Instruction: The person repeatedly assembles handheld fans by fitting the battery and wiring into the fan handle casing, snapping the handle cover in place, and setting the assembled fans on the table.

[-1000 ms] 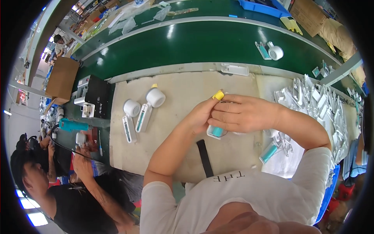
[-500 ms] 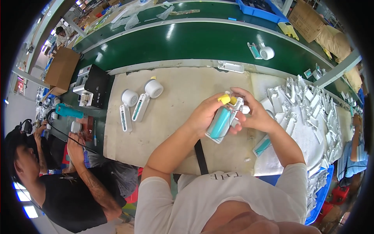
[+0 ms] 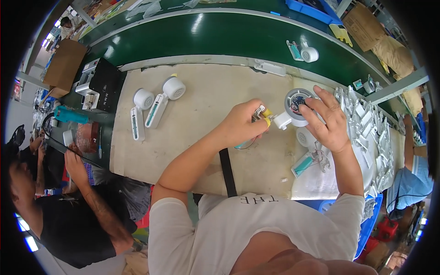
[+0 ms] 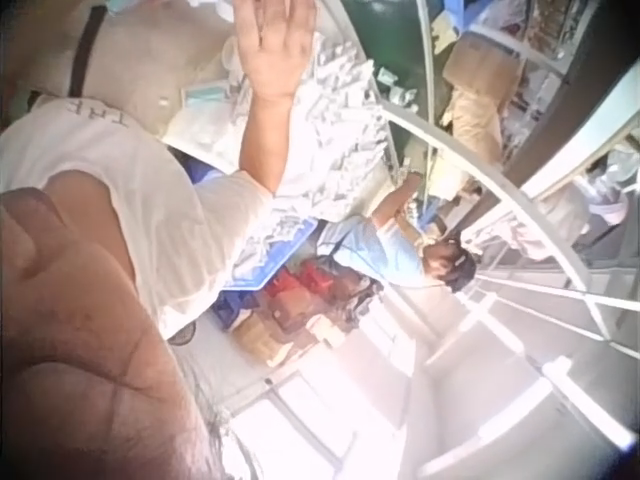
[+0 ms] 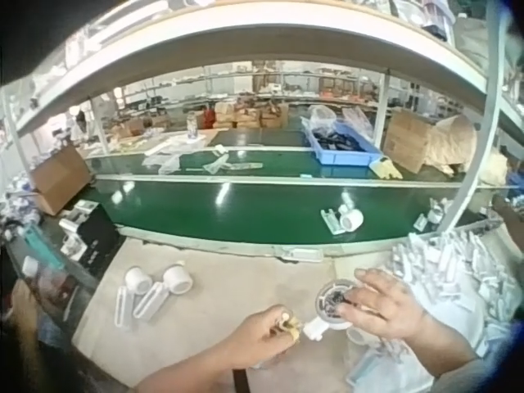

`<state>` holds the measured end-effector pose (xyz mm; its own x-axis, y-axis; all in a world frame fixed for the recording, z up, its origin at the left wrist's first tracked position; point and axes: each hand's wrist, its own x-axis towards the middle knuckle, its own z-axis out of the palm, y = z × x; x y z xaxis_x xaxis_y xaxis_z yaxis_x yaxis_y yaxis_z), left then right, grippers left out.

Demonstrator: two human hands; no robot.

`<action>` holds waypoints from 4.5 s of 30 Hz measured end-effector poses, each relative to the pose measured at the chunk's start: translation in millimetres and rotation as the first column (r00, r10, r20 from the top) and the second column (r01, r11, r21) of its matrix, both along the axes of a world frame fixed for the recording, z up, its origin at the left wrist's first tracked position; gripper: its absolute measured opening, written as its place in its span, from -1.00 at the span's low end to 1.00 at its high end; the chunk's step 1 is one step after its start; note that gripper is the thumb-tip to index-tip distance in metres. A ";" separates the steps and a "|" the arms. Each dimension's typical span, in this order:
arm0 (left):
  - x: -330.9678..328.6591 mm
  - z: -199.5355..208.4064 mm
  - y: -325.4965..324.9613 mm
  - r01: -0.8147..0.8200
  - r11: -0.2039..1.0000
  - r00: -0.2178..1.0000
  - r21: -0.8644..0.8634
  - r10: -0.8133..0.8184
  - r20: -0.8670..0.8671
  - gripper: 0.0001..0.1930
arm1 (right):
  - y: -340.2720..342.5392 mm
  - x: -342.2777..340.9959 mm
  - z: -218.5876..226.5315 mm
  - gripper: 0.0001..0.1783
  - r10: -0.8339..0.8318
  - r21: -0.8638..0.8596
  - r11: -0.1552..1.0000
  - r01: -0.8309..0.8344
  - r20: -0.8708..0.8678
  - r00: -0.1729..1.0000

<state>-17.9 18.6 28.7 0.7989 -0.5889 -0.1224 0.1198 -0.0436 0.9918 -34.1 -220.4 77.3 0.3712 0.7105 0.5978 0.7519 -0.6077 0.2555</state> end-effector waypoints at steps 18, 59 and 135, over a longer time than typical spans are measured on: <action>-26.7 -10.1 -23.3 0.243 0.922 0.940 0.302 -0.301 0.162 -0.78 | -10.9 -21.5 -34.2 -0.48 0.345 0.420 0.907 0.029 -0.779 0.524; 6.3 -16.3 -39.6 -0.271 0.738 0.941 -0.618 0.339 -0.007 -0.63 | 38.1 -7.5 -23.9 -0.57 0.195 0.658 0.476 0.583 -0.725 0.660; 109.8 -80.5 58.8 -0.448 0.844 0.894 -0.295 0.434 -0.116 -0.40 | 50.8 120.1 12.6 -0.30 0.336 0.452 0.870 0.198 -0.836 0.433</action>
<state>91.9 77.4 -51.8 0.9813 -0.1894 -0.0347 0.0966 0.3283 0.9396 86.0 -169.6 89.9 0.8273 0.5264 0.1961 0.4297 -0.3682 -0.8245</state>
